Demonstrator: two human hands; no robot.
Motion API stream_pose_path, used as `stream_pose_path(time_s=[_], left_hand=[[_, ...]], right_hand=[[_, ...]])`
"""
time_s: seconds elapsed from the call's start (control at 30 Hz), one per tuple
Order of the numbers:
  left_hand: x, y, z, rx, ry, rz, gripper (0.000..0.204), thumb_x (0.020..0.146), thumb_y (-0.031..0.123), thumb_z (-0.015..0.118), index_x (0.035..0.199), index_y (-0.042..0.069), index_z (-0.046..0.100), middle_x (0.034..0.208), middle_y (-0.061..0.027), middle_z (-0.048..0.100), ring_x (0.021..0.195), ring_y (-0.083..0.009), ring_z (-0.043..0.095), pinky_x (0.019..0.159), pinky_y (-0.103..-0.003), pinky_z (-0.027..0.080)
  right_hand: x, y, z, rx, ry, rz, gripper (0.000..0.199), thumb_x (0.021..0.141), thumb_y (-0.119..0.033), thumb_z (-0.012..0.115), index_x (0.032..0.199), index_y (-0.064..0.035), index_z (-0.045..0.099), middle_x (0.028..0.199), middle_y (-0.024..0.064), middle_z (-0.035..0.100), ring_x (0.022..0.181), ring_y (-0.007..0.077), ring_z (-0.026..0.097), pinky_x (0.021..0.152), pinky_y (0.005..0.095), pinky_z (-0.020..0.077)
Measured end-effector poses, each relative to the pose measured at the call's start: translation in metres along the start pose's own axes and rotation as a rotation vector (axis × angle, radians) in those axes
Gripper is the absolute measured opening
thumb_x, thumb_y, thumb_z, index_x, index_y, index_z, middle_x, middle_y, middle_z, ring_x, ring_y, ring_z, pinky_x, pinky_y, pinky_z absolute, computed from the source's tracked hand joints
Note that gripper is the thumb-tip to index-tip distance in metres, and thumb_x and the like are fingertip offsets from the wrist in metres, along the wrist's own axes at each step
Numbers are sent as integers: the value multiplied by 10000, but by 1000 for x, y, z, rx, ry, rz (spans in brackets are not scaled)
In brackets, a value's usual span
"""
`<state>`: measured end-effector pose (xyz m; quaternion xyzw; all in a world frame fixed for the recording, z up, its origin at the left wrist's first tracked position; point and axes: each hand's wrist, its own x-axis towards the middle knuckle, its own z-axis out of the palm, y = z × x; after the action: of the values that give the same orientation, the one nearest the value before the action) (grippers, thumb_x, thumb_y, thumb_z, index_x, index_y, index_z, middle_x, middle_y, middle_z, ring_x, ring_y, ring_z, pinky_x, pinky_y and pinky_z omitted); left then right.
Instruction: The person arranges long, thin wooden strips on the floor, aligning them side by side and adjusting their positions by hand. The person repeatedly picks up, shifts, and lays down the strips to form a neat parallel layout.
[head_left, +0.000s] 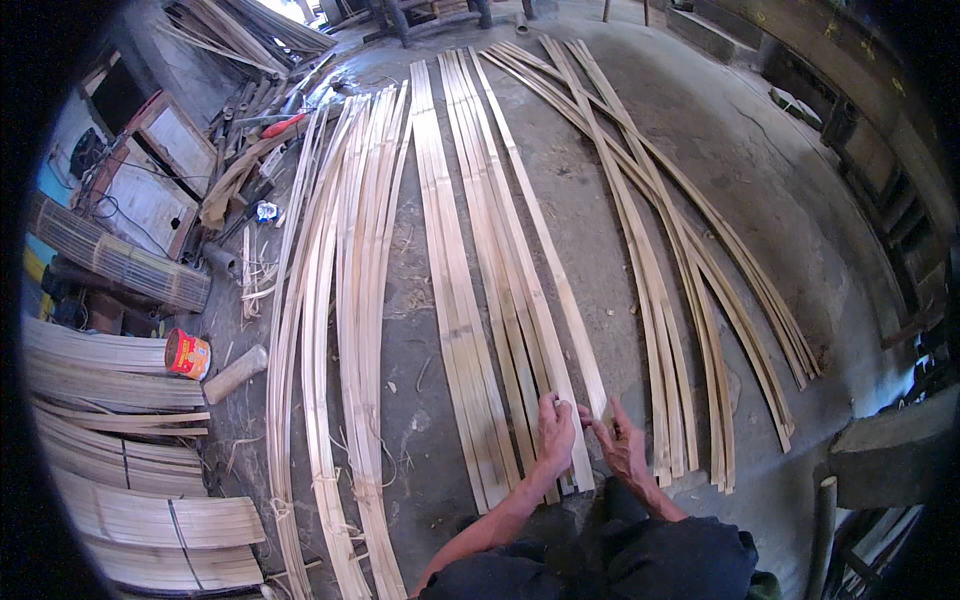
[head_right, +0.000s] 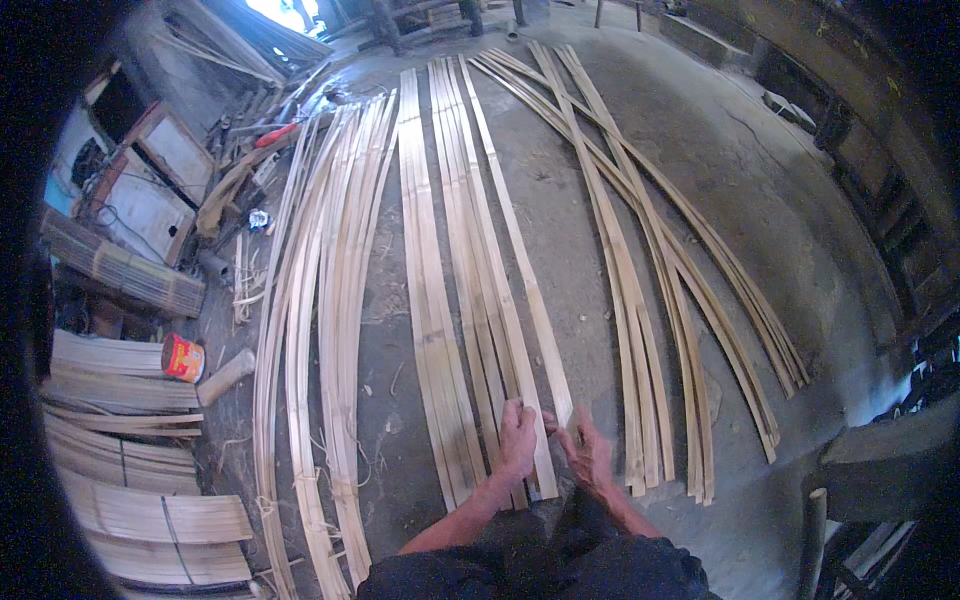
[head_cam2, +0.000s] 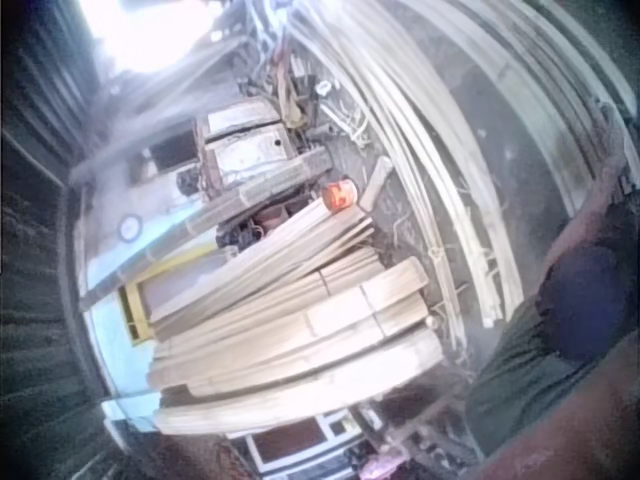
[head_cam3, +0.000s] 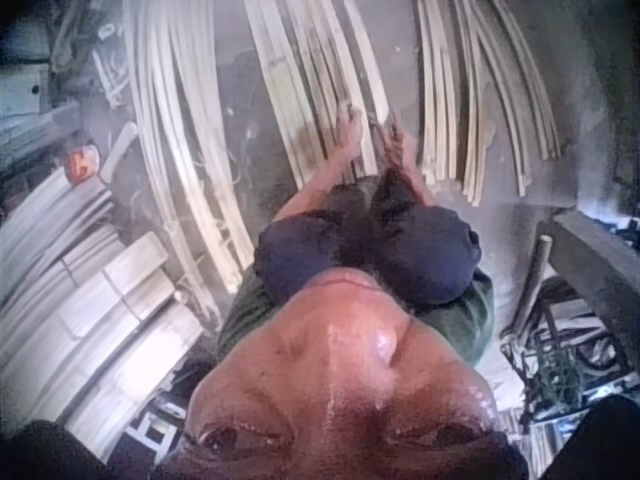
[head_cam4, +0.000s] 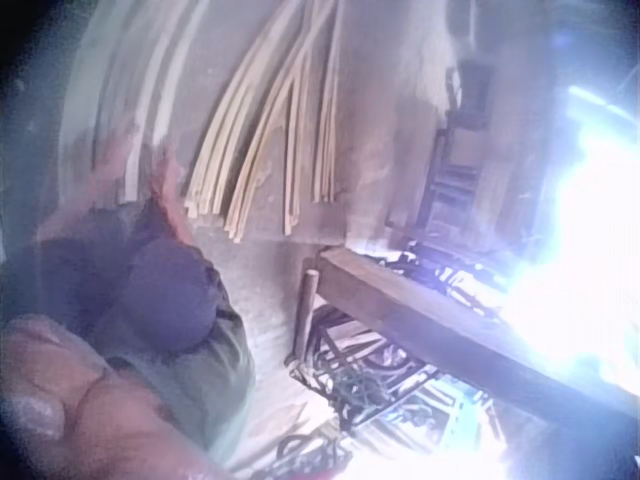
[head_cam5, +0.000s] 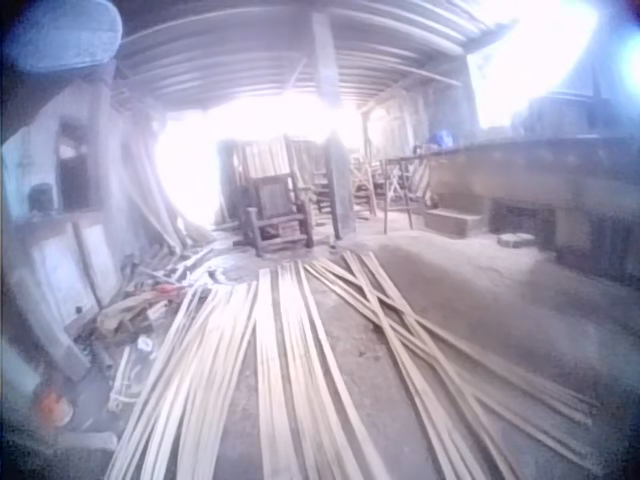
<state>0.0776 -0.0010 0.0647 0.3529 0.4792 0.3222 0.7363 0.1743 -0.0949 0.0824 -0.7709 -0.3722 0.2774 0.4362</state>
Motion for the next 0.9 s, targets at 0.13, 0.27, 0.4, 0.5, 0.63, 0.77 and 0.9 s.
stream_pose_path(time_s=[0.13, 0.27, 0.4, 0.5, 0.63, 0.77, 0.9], left_hand=[[-17, 26, 2, 223, 28, 291, 237, 1040, 203, 412, 1179, 11, 409, 744, -77, 571, 576, -127, 546, 532, -271, 467], [-15, 29, -9, 287, 99, 450, 250, 1055, 243, 404, 1162, 18, 422, 691, -50, 551, 542, -109, 527, 490, -264, 438], [5, 13, -35, 336, 107, 381, 296, 1048, 245, 412, 1196, -11, 423, 702, -60, 549, 545, -111, 530, 472, -272, 458], [7, 10, -47, 382, 162, 286, 303, 1032, 221, 422, 1213, -21, 435, 691, -65, 567, 530, -122, 548, 475, -279, 465], [15, 1, -58, 395, 162, 259, 314, 1027, 232, 429, 1212, -22, 432, 699, -75, 583, 526, -131, 556, 480, -284, 467], [17, -8, -68, 367, 174, 238, 297, 1020, 220, 436, 1192, -23, 429, 700, -76, 582, 540, -132, 561, 489, -285, 473], [15, -7, -66, 354, 148, 228, 303, 1018, 214, 443, 1197, -30, 426, 709, -74, 578, 555, -126, 561, 494, -285, 475]], right_hand=[[-1, 18, 3, -83, 96, -142, 463, 960, -148, 594, 1376, 26, 491, 918, 199, 669, 800, 170, 623, 719, 305, 508], [-3, 30, 11, -126, 95, -180, 412, 972, -138, 573, 1358, -3, 527, 916, 187, 671, 797, 140, 606, 714, 306, 507], [-7, 58, 33, -137, 44, -144, 403, 979, -163, 573, 1368, -60, 538, 910, 180, 668, 801, 128, 606, 720, 304, 505], [-14, 40, 30, -178, -109, 44, 417, 981, -208, 588, 1373, -77, 535, 919, 187, 667, 787, 148, 612, 743, 299, 508], [-23, 65, 42, -109, -109, -37, 485, 970, -238, 613, 1411, -83, 483, 838, 189, 619, 704, 210, 569, 668, 344, 491], [-24, 70, 43, -219, -159, -30, 577, 939, -262, 660, 1444, -101, 434, 740, 159, 539, 632, 247, 510, 592, 377, 440], [-22, 69, 41, -293, -85, -269, 647, 901, -299, 706, 1459, -134, 423, 692, 127, 526, 595, 262, 501, 575, 385, 434]])
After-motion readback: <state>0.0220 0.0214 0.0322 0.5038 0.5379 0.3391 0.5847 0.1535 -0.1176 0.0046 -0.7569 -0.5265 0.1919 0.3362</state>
